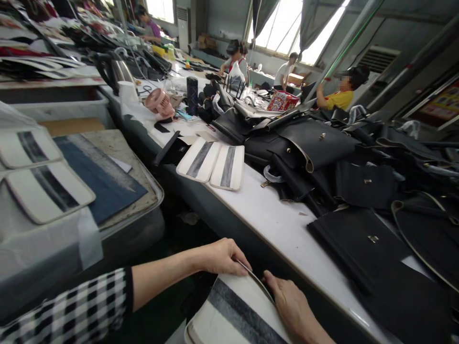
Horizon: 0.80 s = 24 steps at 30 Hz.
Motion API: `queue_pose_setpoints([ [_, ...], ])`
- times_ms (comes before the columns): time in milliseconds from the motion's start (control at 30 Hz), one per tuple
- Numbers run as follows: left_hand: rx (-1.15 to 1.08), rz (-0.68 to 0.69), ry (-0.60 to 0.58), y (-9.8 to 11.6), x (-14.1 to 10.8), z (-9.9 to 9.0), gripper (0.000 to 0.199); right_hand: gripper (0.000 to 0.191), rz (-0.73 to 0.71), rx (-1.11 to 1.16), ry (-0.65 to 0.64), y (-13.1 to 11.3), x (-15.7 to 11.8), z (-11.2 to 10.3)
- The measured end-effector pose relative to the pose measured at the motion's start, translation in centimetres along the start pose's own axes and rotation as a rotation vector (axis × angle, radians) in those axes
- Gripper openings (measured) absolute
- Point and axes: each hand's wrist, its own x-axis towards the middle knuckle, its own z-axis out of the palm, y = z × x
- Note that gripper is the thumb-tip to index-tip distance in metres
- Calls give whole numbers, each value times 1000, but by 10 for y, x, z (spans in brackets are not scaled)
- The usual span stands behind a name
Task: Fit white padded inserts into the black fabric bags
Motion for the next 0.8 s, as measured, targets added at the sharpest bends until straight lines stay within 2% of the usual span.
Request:
queue_pose_setpoints([
  [133,129,-5,65,4,-3,-1,26,64,-38,-62,-18,-8,8,3],
  [233,165,1,72,8,-6,-4,25,57,-67,-136,-21,-15,12,5],
  [300,181,11,56,10,-8,-7,25,55,-83,-177,-19,-20,13,6],
  [467,165,14,-1,9,-12,-11,30,69,-66,-221,-9,-35,18,9],
  [667,166,-2,12,5,-12,-11,26,53,-158,-326,-11,-47,23,13],
  [800,112,5,-67,1,-16,-19,27,54,-179,-315,-19,-49,25,13],
])
